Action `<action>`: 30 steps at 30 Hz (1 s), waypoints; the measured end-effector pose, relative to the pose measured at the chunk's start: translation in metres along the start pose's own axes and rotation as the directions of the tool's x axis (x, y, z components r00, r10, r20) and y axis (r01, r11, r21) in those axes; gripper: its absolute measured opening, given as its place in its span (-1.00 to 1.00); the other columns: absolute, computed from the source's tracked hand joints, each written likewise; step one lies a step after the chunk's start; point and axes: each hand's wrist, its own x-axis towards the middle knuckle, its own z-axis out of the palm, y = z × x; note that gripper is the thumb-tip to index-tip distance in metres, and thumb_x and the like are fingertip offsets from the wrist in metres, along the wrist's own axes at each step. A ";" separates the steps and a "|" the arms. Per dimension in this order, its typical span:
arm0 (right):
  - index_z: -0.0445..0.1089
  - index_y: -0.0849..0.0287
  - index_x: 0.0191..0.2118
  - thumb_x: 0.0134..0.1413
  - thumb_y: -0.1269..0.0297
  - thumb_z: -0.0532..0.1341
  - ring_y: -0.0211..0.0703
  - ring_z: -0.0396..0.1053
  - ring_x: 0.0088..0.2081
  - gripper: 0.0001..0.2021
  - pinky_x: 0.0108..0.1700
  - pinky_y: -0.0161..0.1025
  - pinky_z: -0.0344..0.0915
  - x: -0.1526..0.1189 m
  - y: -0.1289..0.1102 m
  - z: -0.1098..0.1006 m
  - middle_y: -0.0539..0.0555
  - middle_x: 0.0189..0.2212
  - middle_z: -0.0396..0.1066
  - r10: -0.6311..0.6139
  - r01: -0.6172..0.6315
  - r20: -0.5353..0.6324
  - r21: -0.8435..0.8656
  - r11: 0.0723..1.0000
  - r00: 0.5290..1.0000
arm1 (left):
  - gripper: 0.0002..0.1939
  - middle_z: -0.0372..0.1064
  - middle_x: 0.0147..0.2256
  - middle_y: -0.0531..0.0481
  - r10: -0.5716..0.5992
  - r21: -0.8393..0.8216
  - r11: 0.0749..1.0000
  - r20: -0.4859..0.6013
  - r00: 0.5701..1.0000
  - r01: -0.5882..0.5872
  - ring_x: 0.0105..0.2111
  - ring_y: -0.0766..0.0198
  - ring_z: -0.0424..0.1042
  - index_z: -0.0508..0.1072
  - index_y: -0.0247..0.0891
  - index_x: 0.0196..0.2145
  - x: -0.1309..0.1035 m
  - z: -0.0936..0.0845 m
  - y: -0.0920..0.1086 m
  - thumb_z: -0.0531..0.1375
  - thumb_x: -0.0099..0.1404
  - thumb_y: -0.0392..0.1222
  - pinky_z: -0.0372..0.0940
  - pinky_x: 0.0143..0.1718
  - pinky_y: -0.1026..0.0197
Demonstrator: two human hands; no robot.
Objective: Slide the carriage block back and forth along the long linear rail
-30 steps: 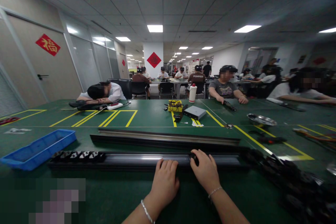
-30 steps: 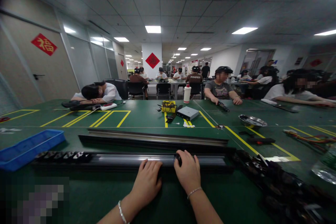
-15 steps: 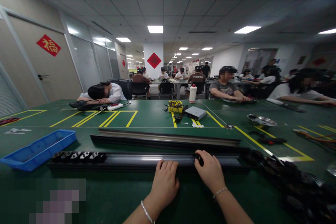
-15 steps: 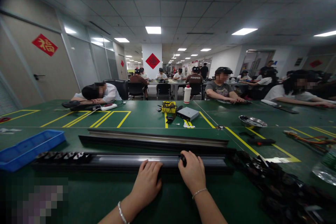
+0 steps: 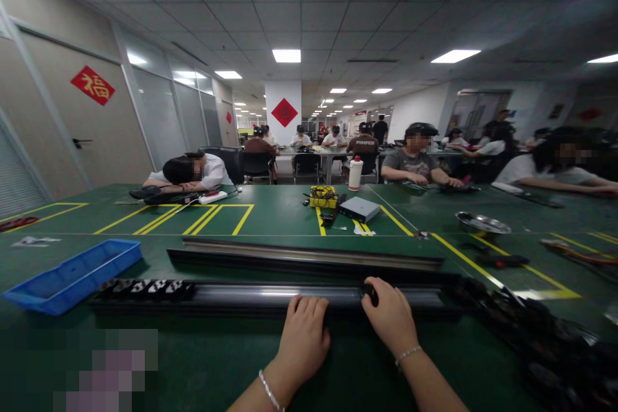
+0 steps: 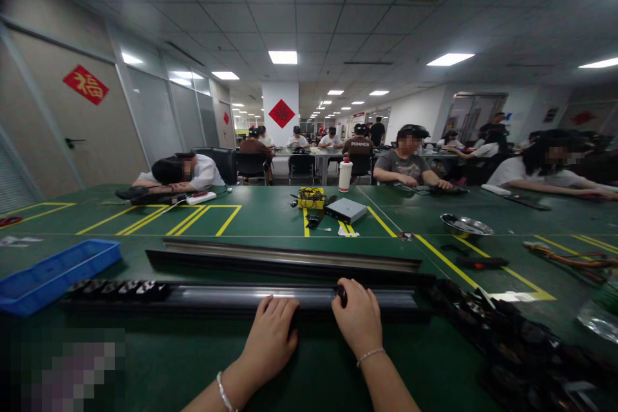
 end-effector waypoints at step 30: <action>0.37 0.07 -0.17 0.02 0.22 0.01 -0.09 0.30 0.01 -0.71 0.17 0.05 -0.07 0.001 0.002 -0.002 0.06 -0.11 0.44 0.035 -0.034 -0.020 0.015 0.999 0.999 | -0.62 0.37 -0.06 0.01 0.000 0.021 1.000 0.012 1.000 0.000 -0.01 0.19 0.27 0.30 -0.13 -0.01 0.001 -0.003 0.002 0.09 0.19 -0.26 -0.05 0.18 0.00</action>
